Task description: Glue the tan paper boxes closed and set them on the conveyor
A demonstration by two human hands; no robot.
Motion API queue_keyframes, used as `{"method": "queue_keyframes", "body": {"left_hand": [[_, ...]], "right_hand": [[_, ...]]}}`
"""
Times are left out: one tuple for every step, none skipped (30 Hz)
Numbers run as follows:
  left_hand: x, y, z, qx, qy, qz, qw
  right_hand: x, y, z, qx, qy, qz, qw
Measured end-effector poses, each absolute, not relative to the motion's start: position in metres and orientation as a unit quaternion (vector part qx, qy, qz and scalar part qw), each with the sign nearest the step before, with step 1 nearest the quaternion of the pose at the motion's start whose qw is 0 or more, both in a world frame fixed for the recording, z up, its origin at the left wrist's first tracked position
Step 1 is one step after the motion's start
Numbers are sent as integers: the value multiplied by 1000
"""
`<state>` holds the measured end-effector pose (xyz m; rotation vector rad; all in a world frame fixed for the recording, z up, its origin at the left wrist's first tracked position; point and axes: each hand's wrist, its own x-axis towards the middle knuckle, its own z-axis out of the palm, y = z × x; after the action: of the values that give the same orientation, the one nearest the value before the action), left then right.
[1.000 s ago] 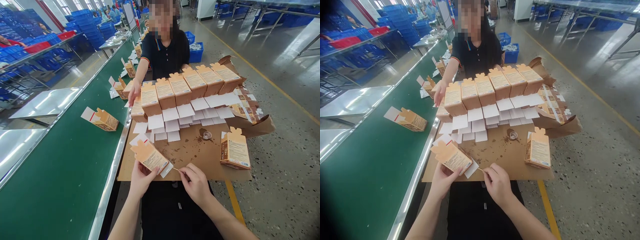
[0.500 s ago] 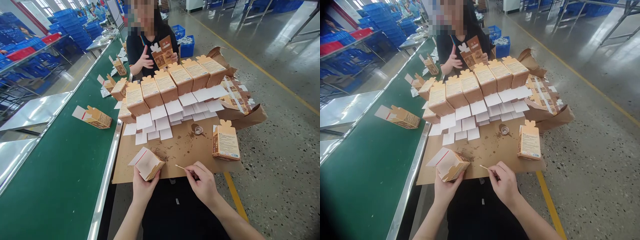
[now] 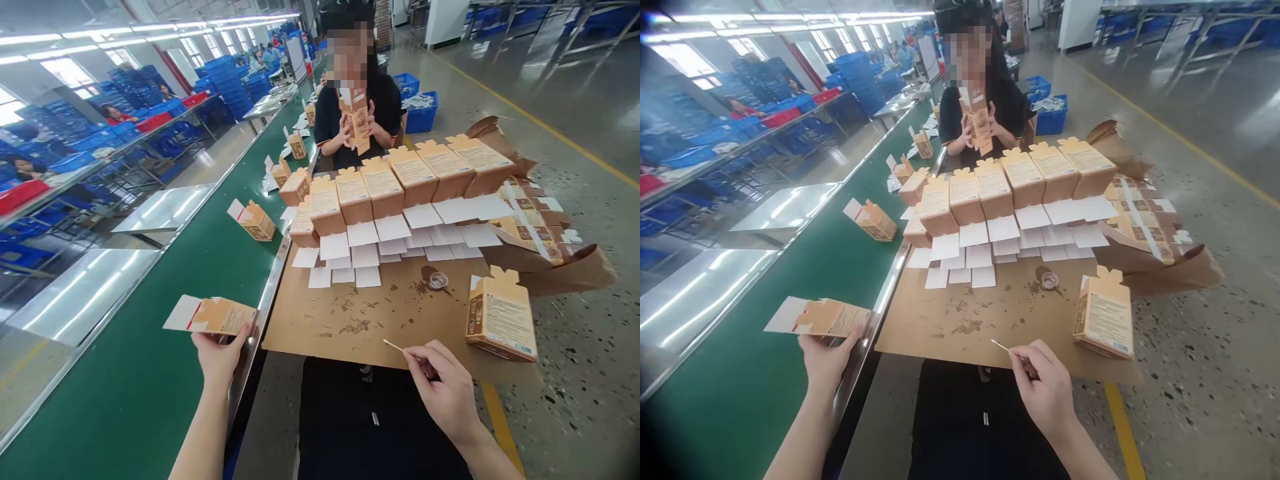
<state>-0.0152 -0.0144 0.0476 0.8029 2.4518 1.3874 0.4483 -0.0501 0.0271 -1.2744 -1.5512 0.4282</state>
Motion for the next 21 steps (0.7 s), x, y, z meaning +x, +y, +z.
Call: {"method": "queue_keyframes", "body": {"left_hand": [[-20,-12,44,268,829,481,102],[-24,-9,40,267,826,487,95],[-26,-5,37,263,827,489,84],[-29,0,35,259,831,485,77],[-33,6,34,255,836,479,78],[-37,12,35,251,841,471,86],[-41,17,38,250,845,462,99],[-46,20,40,252,846,457,111],[-50,22,42,258,843,457,119],[-52,20,44,266,838,461,119],[-54,16,43,272,832,471,108],[-53,10,42,275,826,484,87],[-51,3,39,278,818,501,56],[-46,-3,37,283,805,521,22],[-39,-7,36,292,786,545,-8],[-30,-6,36,307,762,570,-25],[-20,1,39,326,736,592,-22],[-7,14,45,345,713,611,0],[7,33,54,363,694,621,40],[22,58,65,374,682,622,89],[37,86,77,386,675,614,136]], "right_hand": [[448,-50,27,-531,-646,181,519],[447,-49,26,-530,-645,184,518],[446,-48,26,-529,-646,187,518],[445,-47,27,-527,-647,190,518],[444,-45,27,-524,-649,192,518],[443,-44,27,-521,-650,191,519],[443,-42,28,-518,-651,189,522],[443,-40,29,-516,-651,187,524],[445,-39,29,-516,-650,185,527],[447,-39,31,-518,-647,183,529],[451,-39,32,-522,-643,180,531],[455,-39,34,-526,-639,176,533],[460,-41,35,-533,-634,170,534],[466,-42,37,-539,-630,160,535],[472,-44,39,-546,-627,149,535],[477,-46,41,-552,-626,138,533],[481,-47,44,-556,-626,128,532],[484,-47,46,-558,-627,121,531],[487,-46,48,-557,-629,115,530],[488,-45,51,-553,-633,110,530],[488,-42,54,-549,-638,105,530]]}}
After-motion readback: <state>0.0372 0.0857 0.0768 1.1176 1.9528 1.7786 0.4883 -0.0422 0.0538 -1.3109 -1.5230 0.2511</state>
